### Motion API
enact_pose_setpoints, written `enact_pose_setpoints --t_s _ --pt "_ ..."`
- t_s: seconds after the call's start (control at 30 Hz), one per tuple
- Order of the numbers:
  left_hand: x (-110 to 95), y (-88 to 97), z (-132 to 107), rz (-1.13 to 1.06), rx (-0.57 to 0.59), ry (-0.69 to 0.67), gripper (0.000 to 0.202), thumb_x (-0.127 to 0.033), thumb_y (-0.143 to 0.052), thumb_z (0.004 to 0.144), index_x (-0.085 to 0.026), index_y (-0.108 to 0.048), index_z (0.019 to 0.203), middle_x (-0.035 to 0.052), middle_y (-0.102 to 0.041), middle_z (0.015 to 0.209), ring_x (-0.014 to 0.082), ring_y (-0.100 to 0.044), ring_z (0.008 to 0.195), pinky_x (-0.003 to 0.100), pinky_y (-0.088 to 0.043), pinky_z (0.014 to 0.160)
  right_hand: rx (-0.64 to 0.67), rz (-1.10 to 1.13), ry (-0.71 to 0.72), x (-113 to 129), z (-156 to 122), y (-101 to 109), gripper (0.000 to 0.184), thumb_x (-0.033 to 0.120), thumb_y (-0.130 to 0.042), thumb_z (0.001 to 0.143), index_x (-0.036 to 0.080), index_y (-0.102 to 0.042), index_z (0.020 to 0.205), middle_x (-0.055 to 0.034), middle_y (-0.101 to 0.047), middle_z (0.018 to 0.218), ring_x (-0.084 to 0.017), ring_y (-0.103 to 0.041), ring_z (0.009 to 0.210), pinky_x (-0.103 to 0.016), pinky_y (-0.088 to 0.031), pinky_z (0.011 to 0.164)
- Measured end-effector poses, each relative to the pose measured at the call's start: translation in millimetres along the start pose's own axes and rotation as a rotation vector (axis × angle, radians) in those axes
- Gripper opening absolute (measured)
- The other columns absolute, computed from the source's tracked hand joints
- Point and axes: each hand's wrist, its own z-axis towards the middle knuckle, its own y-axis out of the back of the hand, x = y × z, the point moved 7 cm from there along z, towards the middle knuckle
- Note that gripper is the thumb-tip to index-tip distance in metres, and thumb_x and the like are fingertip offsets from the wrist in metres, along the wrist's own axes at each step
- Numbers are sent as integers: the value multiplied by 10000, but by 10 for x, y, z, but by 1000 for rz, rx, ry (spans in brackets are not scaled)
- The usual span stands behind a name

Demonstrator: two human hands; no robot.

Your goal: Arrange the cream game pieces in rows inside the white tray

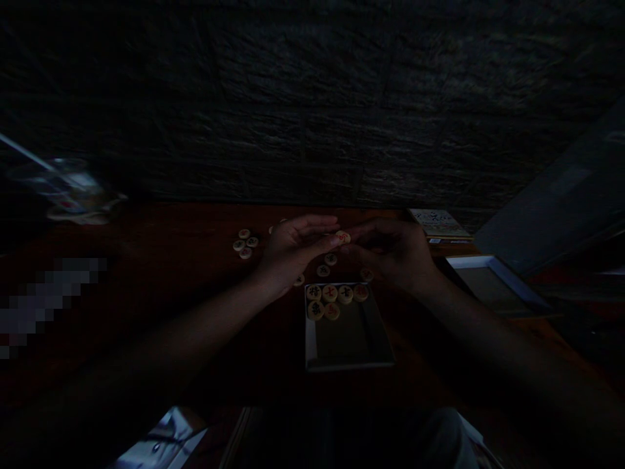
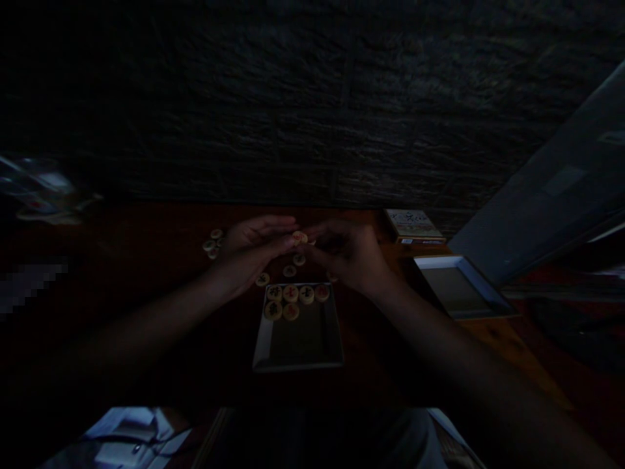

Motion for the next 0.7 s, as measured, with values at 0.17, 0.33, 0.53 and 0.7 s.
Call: enact_pose_setpoints --t_s 0.17,0.33,0.53,0.7 --pt "33 -3 3 0 39 94 515 -298 -927 721 -159 -736 1178 114 -801 1083 238 -777 996 395 -608 931 88 -172 88 94 -13 -20 245 335 -797 862 183 -794 1054 -74 -803 935 -179 -736 735 -272 -564 644" --pt "-4 -15 -13 139 38 131 601 -262 -947 666 -135 -726 1211 121 -801 1024 218 -768 885 330 -602 792 200 -350 271 267 -21 -80 217 265 -747 871 209 -804 1073 -75 -784 992 -171 -714 770 -280 -547 679" --pt "-54 -13 10 44 2 86 397 -271 -857 771 -158 -736 1132 88 -788 1040 199 -755 927 315 -601 802 208 -376 200 414 -63 -62 168 226 -777 822 201 -793 987 -53 -787 921 -162 -698 711 -271 -526 637" --pt "-52 46 34 54 -64 106 199 -284 -708 880 -169 -754 1035 75 -784 959 164 -741 819 256 -565 670 424 -369 25 446 -224 -292 170 149 -779 750 218 -781 906 -5 -777 853 -136 -687 671 -227 -480 575"
